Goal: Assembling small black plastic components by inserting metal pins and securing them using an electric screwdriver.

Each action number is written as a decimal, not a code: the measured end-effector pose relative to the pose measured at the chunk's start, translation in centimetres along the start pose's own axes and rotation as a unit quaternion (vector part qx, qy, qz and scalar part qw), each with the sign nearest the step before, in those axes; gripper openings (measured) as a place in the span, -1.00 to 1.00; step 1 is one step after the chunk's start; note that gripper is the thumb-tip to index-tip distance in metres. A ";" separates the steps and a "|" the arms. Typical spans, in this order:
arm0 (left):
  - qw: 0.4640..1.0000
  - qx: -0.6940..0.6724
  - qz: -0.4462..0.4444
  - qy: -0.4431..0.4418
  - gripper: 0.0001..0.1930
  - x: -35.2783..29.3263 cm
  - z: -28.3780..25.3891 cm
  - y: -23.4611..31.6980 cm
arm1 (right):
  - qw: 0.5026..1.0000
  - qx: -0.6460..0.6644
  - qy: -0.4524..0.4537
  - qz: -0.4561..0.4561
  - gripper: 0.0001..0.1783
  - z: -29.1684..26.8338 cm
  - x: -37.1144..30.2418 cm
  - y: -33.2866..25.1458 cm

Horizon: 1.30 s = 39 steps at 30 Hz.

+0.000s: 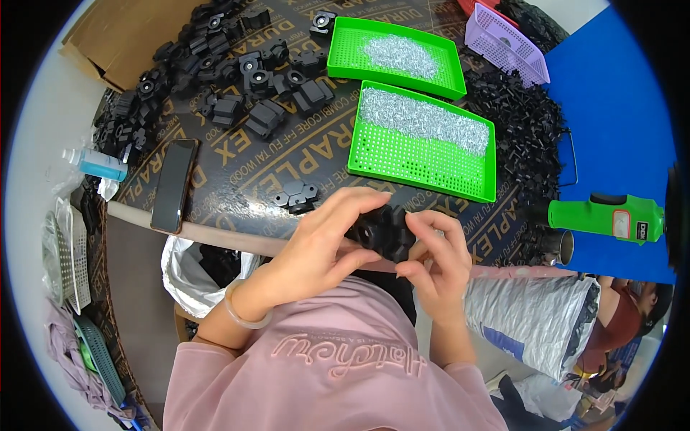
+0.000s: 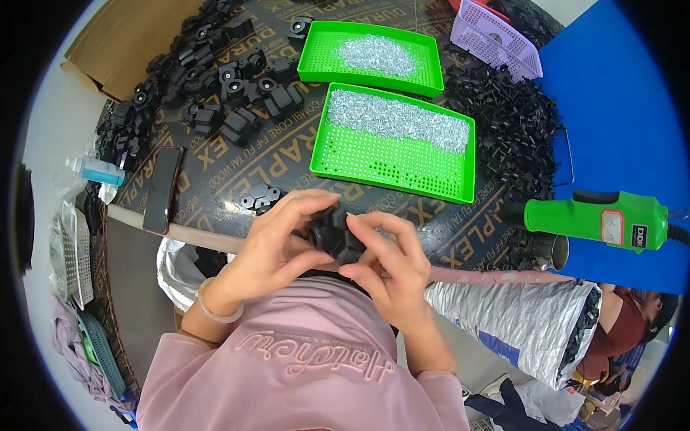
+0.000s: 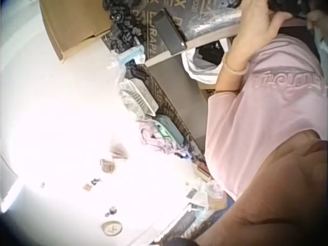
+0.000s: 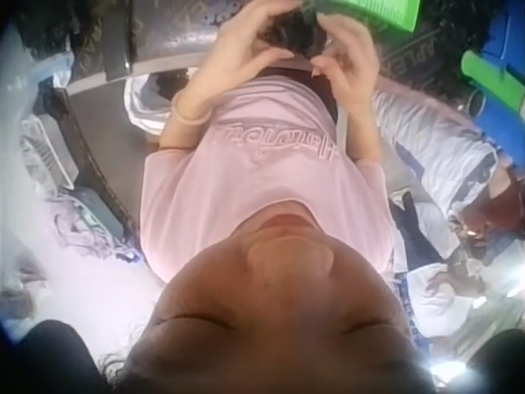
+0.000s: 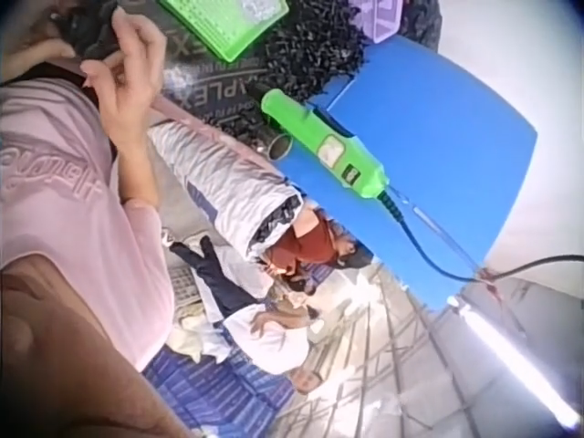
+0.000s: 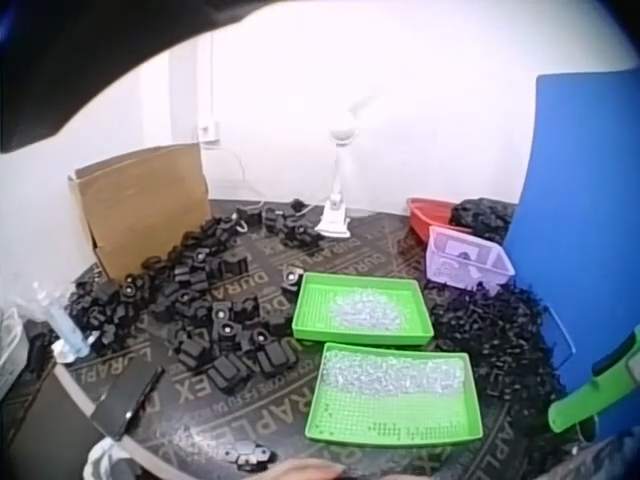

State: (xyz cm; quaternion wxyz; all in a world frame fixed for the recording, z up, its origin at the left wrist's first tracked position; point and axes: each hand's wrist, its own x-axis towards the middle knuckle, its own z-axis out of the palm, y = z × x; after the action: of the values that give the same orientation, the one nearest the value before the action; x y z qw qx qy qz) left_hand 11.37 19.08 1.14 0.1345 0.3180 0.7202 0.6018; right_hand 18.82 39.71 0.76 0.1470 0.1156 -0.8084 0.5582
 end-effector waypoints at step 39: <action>0.983 0.177 0.036 -0.012 -0.27 -0.9 1.1 0.0 | 0.997 0.002 -0.063 0.051 -0.32 -0.7 -0.9 1.7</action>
State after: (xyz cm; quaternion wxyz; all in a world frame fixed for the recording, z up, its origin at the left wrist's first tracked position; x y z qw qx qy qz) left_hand 12.73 19.39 0.65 0.0627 0.3696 0.8019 0.4653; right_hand 19.14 40.97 -0.87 0.0669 0.1092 -0.8197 0.5583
